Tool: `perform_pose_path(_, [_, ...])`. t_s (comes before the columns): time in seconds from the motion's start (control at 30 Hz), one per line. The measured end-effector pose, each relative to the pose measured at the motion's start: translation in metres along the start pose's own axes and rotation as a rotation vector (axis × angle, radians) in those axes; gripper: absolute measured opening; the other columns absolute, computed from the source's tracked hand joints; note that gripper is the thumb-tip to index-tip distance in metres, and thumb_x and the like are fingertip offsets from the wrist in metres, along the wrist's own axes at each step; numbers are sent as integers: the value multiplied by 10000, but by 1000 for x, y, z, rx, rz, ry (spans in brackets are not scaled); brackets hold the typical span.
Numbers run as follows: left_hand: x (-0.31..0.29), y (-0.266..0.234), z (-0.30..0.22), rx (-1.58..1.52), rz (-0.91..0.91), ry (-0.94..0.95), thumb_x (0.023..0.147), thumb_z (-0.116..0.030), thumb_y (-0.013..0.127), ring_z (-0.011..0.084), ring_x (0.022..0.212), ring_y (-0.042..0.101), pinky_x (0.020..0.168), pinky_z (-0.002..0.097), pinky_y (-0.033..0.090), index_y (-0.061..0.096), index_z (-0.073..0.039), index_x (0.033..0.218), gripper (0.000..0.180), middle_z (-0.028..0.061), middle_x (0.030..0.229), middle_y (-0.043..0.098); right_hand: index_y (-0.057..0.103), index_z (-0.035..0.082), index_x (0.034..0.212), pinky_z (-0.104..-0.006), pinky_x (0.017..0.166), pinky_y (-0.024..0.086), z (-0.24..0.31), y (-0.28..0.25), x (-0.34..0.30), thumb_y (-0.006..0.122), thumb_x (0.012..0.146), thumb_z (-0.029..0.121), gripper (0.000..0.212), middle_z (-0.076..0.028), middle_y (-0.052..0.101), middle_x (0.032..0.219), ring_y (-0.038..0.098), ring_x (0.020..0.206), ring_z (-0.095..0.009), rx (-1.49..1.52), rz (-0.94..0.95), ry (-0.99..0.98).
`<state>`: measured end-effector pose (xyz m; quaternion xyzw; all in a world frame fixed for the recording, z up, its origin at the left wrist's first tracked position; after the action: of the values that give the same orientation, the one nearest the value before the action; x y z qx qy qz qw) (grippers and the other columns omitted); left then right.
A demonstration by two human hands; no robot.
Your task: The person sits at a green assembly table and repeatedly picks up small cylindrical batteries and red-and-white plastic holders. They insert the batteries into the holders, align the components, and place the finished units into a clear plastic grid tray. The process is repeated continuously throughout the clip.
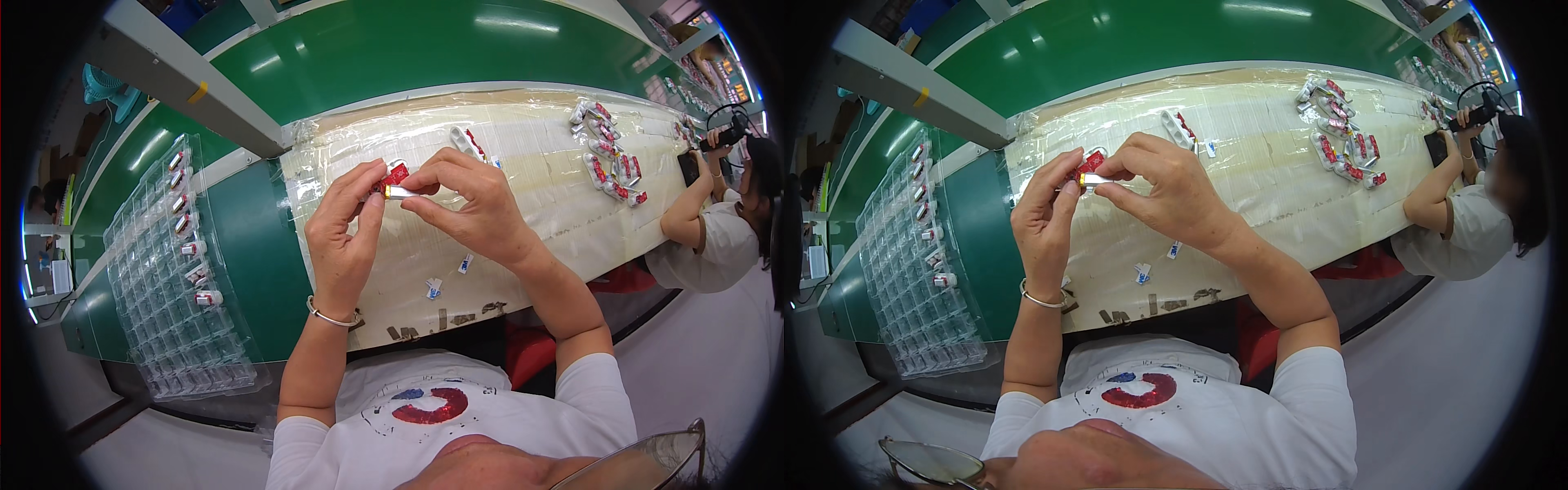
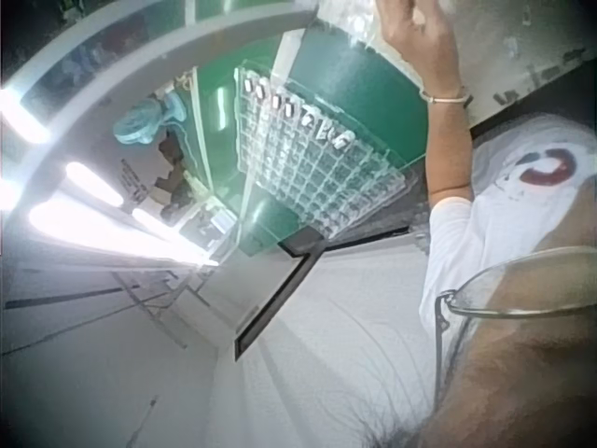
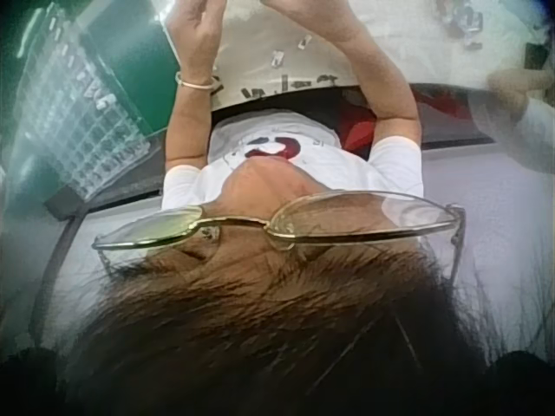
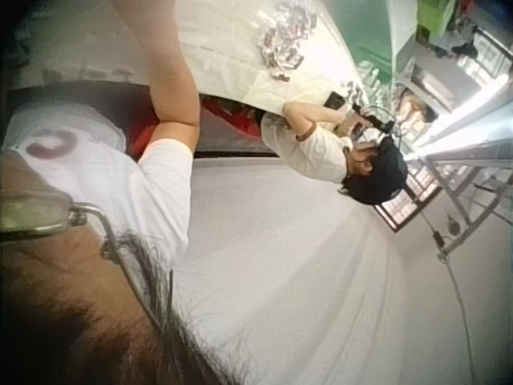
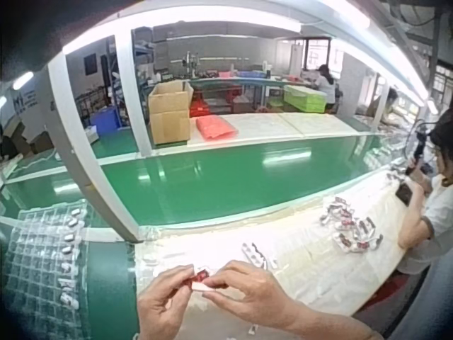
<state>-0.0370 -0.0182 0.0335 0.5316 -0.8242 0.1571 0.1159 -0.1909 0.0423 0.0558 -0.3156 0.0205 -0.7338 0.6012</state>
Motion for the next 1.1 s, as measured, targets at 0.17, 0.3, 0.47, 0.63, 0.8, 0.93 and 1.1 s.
perform_pose_path(0.17, [1,1,-6,91,27,96,899,7,585,234,1052,667,881,308,534,702,-10,1143,271,158,1173,679,695,6,934,-277,697,537,-1,-1,1,762,819,95,160,-92,655,873,671,781,-180,44,43,52])
perform_pose_path(0.3, [0,1,-6,104,56,95,930,14,544,214,1081,643,903,303,527,679,12,1174,279,160,1202,657,696,9,940,-283,706,539,0,-1,1,763,819,97,164,-91,656,876,668,781,-181,33,30,29])
perform_pose_path(0.47, [0,1,-2,14,22,3,907,8,569,205,1021,664,853,293,535,697,-10,1161,285,154,1156,680,694,19,938,-305,696,540,2,-2,-1,768,800,86,170,-89,658,881,657,779,-207,-44,-35,-49])
perform_pose_path(0.63, [-1,1,1,-16,39,-17,915,4,563,186,990,664,833,284,542,688,-11,1180,293,144,1143,677,694,28,933,-313,680,533,7,-2,0,767,786,76,171,-87,660,890,651,792,-223,-116,-64,-121])
perform_pose_path(0.8, [-1,1,1,-100,64,-61,930,-12,561,182,972,667,831,291,557,678,-6,1189,284,148,1138,668,696,28,937,-315,677,529,7,-3,-1,768,783,78,177,-88,661,892,649,794,-224,-143,-71,-150])
perform_pose_path(0.93, [1,1,0,-102,54,-58,939,-22,567,181,955,671,828,291,560,679,-1,1180,266,151,1138,666,697,25,940,-313,676,528,5,-2,0,768,786,82,178,-89,660,891,649,789,-227,-130,-87,-130])
perform_pose_path(1.1, [-1,1,-2,-71,45,-37,950,-49,592,180,952,671,826,286,555,675,-1,1185,254,149,1137,667,700,22,939,-307,673,530,6,-3,0,770,792,90,177,-86,660,885,650,782,-219,-91,-71,-97])
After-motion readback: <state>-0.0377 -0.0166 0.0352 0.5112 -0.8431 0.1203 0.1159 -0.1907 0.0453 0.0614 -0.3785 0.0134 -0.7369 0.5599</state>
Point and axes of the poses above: each hand's wrist, its own x-axis towards the middle knuckle, its own y-axis out of the palm, z = x × y, the point moved 6 cm from there along x, towards the middle knuckle
